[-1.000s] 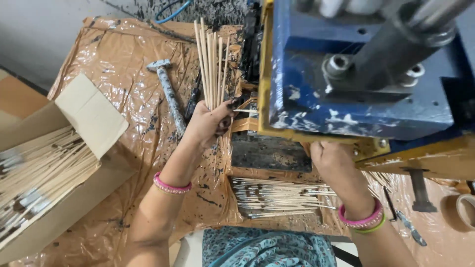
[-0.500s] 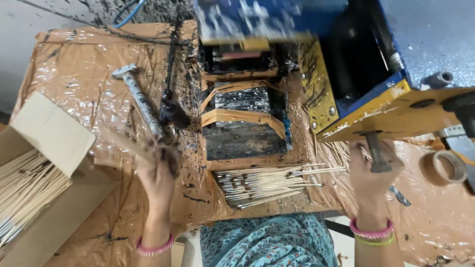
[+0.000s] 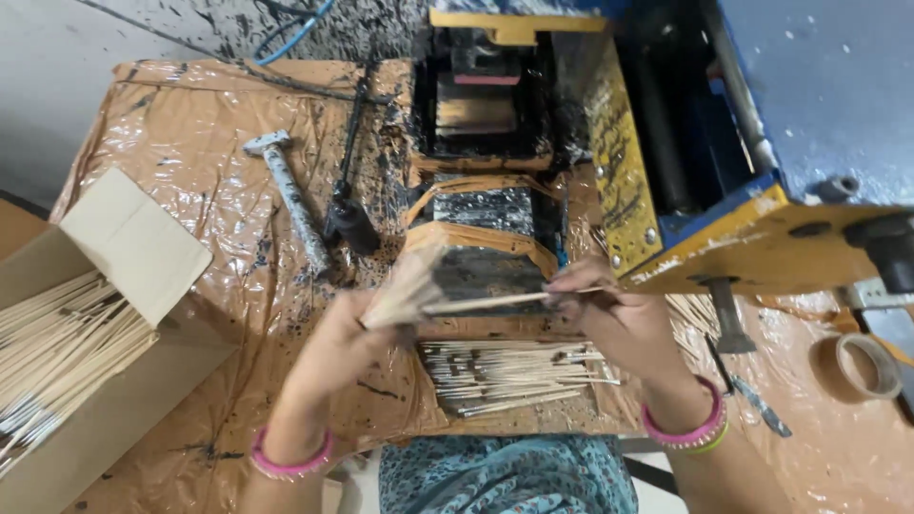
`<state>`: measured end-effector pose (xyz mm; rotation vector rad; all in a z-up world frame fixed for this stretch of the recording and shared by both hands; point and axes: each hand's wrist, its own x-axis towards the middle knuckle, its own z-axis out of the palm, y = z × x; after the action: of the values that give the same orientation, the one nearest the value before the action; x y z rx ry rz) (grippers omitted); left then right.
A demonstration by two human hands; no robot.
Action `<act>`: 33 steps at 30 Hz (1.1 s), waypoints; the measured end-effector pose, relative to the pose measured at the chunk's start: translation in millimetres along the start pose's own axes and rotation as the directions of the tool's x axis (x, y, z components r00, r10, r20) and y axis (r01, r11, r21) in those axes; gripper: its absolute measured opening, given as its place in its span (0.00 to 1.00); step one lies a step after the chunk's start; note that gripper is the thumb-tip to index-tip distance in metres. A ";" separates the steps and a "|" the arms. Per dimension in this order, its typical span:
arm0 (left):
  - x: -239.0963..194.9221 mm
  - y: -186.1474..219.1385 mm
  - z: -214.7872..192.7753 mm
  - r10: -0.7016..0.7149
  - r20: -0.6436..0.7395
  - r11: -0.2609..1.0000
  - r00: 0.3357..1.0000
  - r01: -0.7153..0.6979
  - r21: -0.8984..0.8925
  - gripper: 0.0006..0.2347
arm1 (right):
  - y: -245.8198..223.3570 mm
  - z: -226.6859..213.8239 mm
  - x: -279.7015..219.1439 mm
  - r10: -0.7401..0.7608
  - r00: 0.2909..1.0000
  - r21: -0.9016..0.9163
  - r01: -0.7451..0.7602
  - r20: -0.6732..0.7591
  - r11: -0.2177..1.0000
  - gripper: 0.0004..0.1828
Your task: Sorting and feeding sticks into a manufacturing machine.
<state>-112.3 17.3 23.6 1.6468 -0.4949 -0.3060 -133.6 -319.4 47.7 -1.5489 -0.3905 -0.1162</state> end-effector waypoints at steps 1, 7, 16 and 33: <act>6.1 -4.9 -13.9 -0.026 -0.106 1.000 0.994 0.028 0.012 0.04 | -2.4 2.5 15.0 -0.100 0.990 -0.143 0.114 0.105 0.983 0.13; 75.4 -10.4 -53.8 -0.262 -0.390 0.935 0.883 0.131 -0.331 0.05 | 0.8 19.9 75.9 -0.429 0.836 -0.839 0.478 0.344 0.260 0.19; 105.1 -24.8 -46.7 -0.354 -0.088 0.712 0.931 0.207 -0.671 0.03 | 46.7 -11.5 30.1 -0.121 0.992 -0.912 0.083 0.037 0.402 0.11; -48.9 -140.5 10.9 0.164 -0.563 0.912 0.810 0.093 0.399 0.23 | 30.4 -9.5 -65.6 -0.322 0.904 -0.808 0.405 0.282 0.429 0.16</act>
<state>-140.1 42.9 -120.7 2.0230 -0.1099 0.3738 -183.6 -339.1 -1.6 -2.4525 -0.8289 -0.6877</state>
